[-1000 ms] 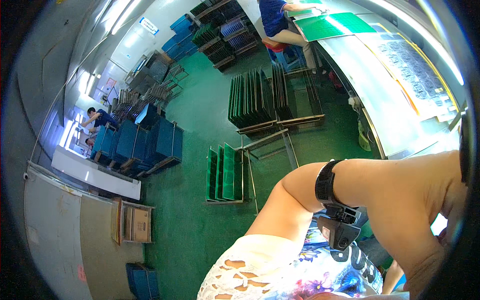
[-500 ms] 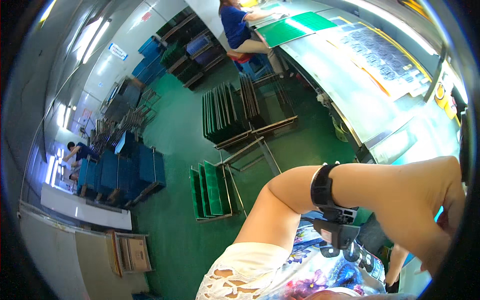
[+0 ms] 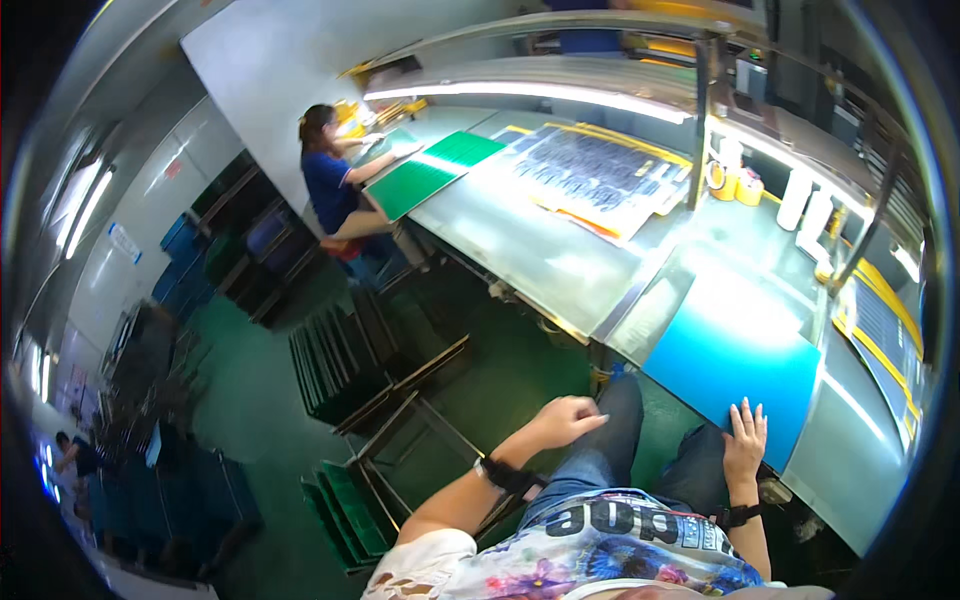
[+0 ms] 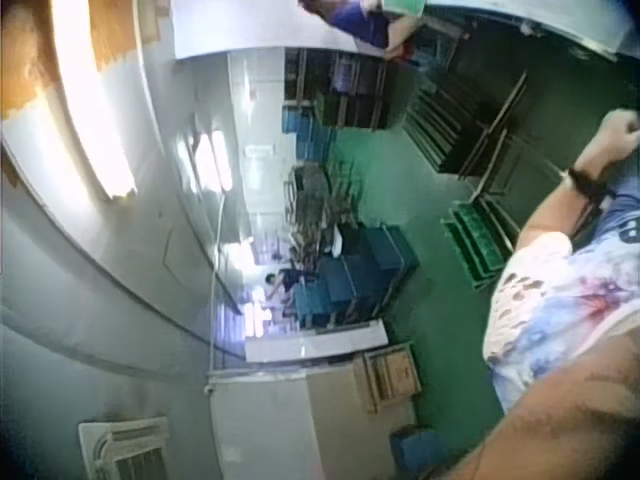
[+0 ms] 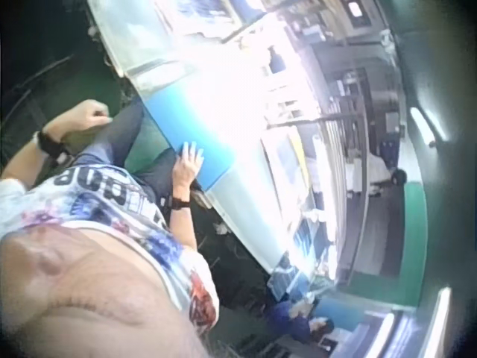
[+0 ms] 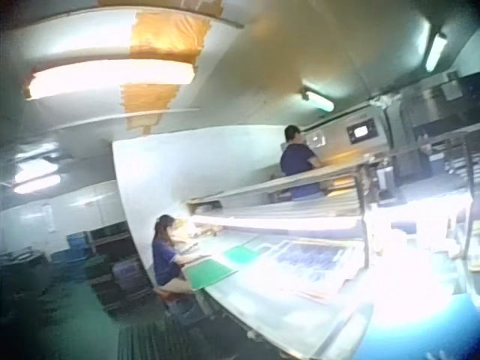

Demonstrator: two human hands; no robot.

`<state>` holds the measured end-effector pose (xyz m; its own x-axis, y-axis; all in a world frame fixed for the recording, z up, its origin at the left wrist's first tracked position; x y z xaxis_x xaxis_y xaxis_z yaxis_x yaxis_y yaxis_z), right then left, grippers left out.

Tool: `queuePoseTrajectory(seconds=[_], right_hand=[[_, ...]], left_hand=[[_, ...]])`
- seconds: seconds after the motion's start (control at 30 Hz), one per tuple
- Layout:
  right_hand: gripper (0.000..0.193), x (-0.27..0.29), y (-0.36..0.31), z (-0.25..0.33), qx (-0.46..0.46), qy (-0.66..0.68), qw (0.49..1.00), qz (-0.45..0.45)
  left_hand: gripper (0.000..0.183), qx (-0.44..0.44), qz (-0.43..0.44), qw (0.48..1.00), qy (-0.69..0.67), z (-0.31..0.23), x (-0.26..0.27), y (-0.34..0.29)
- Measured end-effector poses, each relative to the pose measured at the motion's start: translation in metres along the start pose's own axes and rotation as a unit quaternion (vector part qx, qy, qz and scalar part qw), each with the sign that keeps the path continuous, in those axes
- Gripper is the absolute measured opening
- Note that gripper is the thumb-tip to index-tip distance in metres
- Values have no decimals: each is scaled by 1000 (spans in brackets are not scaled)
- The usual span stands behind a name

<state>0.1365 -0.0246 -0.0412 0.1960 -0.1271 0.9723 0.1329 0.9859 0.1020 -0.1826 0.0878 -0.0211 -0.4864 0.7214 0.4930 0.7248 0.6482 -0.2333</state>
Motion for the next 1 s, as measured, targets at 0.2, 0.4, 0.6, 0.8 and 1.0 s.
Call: queuePoseTrajectory(seconds=[0.2, 0.4, 0.6, 0.8, 1.0], right_hand=[[50, 1, -10, -6, 11, -28, 1000, 3], [47, 35, -23, -22, 22, -40, 999, -15], [41, 82, -21, -39, 12, -31, 997, -69], [39, 93, -24, -68, -25, -17, 997, -65], [39, 83, -50, -100, -51, -46, 997, -34]], left_hand=[[28, 96, -73, 959, -256, 74, -10, -62], [29, 102, -133, 941, -294, 84, -5, -60], [30, 74, -112, 969, -207, 62, -9, -18], [25, 41, -56, 974, -216, 53, -37, 5], [25, 71, -145, 982, -102, 65, 30, -8]])
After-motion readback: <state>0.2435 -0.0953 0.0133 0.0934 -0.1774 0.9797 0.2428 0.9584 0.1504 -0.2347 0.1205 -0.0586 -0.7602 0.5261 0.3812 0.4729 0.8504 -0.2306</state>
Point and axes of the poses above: each hand's wrist, its own y-axis towards the middle knuckle, its own x-axis out of the back of the hand, z = x × y, the point moved 7 cm from there along y, towards the middle knuckle, and after that the axes turned 14 degrees about z, right-handed, at the moved point
